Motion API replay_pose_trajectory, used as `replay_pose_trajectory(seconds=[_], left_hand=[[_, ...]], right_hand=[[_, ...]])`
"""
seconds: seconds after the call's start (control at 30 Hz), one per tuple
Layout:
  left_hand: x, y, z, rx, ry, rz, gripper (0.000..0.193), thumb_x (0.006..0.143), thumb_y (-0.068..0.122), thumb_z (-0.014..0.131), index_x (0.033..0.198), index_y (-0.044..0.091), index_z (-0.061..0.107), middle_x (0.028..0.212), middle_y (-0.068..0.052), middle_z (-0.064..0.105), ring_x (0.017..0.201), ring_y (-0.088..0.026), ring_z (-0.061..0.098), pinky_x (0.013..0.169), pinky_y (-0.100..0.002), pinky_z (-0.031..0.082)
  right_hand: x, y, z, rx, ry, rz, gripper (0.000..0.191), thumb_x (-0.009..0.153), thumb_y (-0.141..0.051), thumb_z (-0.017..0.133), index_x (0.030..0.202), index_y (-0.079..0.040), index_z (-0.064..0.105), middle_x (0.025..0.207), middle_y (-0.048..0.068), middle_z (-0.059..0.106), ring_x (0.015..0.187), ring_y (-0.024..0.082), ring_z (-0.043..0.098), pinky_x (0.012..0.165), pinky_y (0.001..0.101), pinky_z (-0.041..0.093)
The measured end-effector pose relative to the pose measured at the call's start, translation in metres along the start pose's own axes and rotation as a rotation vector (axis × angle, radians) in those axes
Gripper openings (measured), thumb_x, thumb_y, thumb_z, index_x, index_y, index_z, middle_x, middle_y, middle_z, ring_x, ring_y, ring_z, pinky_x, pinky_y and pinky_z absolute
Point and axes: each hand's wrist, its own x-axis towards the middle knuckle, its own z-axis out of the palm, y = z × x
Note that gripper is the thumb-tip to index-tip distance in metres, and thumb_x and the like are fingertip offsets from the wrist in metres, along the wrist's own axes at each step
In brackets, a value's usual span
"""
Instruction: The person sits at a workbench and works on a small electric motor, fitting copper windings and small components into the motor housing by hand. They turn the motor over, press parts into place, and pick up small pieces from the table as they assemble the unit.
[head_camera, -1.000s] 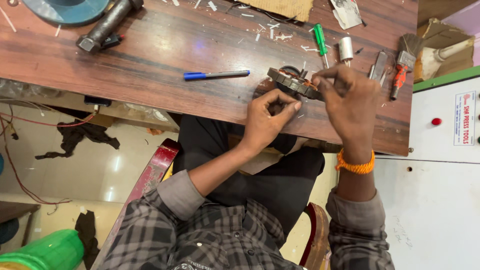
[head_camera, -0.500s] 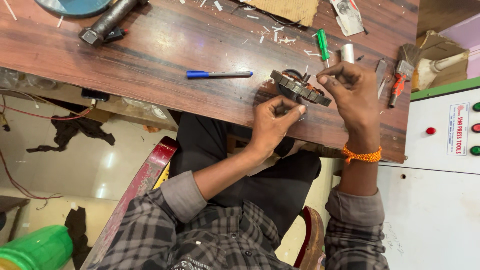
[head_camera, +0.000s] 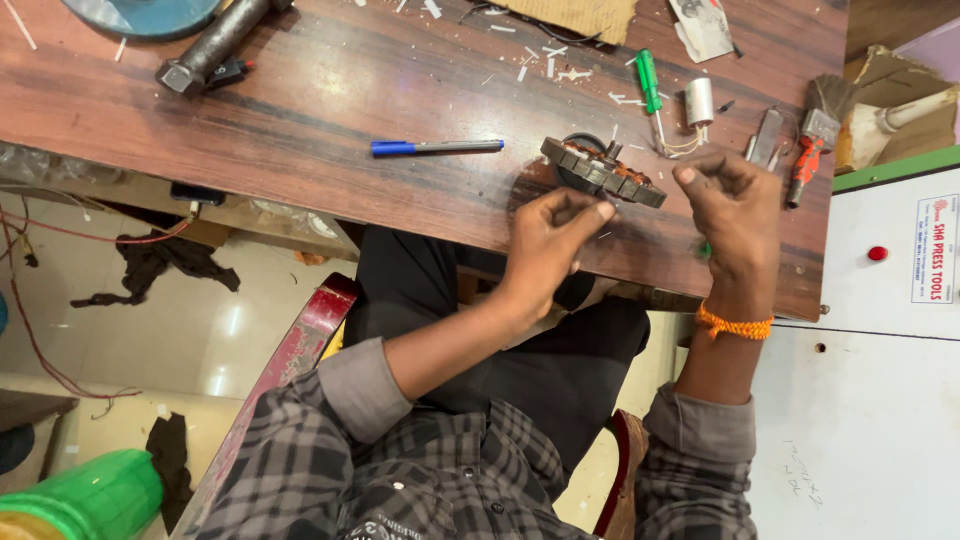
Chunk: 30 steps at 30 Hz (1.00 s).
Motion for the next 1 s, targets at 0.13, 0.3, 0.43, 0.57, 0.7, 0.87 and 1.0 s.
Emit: replay_pose_trajectory(seconds=[0.13, 0.3, 0.43, 0.57, 0.7, 0.87, 1.0], left_hand=[[0.001, 0.038, -0.008, 0.753, -0.026, 0.893, 0.018, 0.098, 0.020, 0.078, 0.111, 0.016, 0.066, 0.109, 0.000, 0.070, 0.091, -0.017, 0.061, 0.084, -0.031, 0.050], [0.065, 0.068, -0.024, 1.091, -0.665, 1.084, 0.074, 0.097, 0.022, 0.080, 0.160, 0.026, 0.040, 0.111, 0.006, 0.066, 0.099, -0.022, 0.058, 0.096, -0.041, 0.051], [0.081, 0.059, -0.028, 1.113, -0.693, 0.940, 0.078, 0.093, 0.024, 0.083, 0.159, 0.032, 0.042, 0.104, 0.003, 0.066, 0.090, -0.021, 0.056, 0.091, -0.036, 0.053], [0.079, 0.051, -0.033, 0.981, -0.665, 0.917, 0.081, 0.088, 0.019, 0.082, 0.157, 0.023, 0.039, 0.108, 0.002, 0.069, 0.090, -0.022, 0.056, 0.088, -0.037, 0.052], [0.080, 0.050, -0.035, 1.017, -0.644, 0.961, 0.074, 0.089, 0.018, 0.084, 0.154, 0.024, 0.049, 0.098, 0.000, 0.066, 0.092, -0.022, 0.056, 0.088, -0.037, 0.052], [0.086, 0.054, -0.034, 1.044, -0.729, 0.972, 0.072, 0.086, 0.023, 0.086, 0.149, 0.024, 0.054, 0.102, 0.001, 0.067, 0.093, -0.023, 0.056, 0.088, -0.037, 0.051], [0.082, 0.055, -0.039, 1.205, -0.711, 1.306, 0.066, 0.087, 0.020, 0.082, 0.146, 0.037, 0.057, 0.131, 0.004, 0.062, 0.106, -0.018, 0.055, 0.097, -0.033, 0.050]], right_hand=[[-0.026, -0.004, -0.009, 0.117, -0.009, 0.037, 0.009, 0.095, -0.006, 0.076, 0.098, 0.001, 0.071, 0.069, -0.009, 0.047, 0.057, 0.000, 0.034, 0.051, 0.0219, 0.021], [-0.058, -0.030, -0.010, 0.195, 0.050, 0.022, 0.010, 0.093, -0.003, 0.075, 0.100, 0.003, 0.071, 0.073, -0.007, 0.055, 0.059, 0.000, 0.039, 0.052, 0.0214, 0.024], [-0.085, -0.059, -0.002, 0.047, 0.085, -0.007, 0.012, 0.095, -0.004, 0.075, 0.104, 0.005, 0.073, 0.079, -0.007, 0.060, 0.066, -0.001, 0.043, 0.057, 0.0199, 0.026], [-0.103, -0.069, 0.019, -0.299, 0.112, -0.079, 0.009, 0.095, -0.005, 0.076, 0.102, 0.000, 0.077, 0.068, -0.003, 0.051, 0.060, 0.003, 0.037, 0.053, 0.0229, 0.025], [-0.104, -0.049, 0.052, -0.622, 0.097, -0.450, 0.009, 0.096, -0.006, 0.076, 0.104, -0.006, 0.075, 0.078, 0.011, 0.063, 0.065, 0.020, 0.055, 0.058, 0.0323, 0.040], [-0.096, -0.013, 0.074, -0.687, 0.174, -0.506, 0.008, 0.096, -0.001, 0.073, 0.102, -0.006, 0.075, 0.082, 0.016, 0.069, 0.067, 0.031, 0.066, 0.061, 0.0394, 0.049], [-0.100, -0.009, 0.075, -0.547, 0.163, -0.531, 0.013, 0.096, 0.002, 0.070, 0.107, -0.005, 0.073, 0.090, 0.013, 0.073, 0.071, 0.024, 0.070, 0.064, 0.0349, 0.052]])
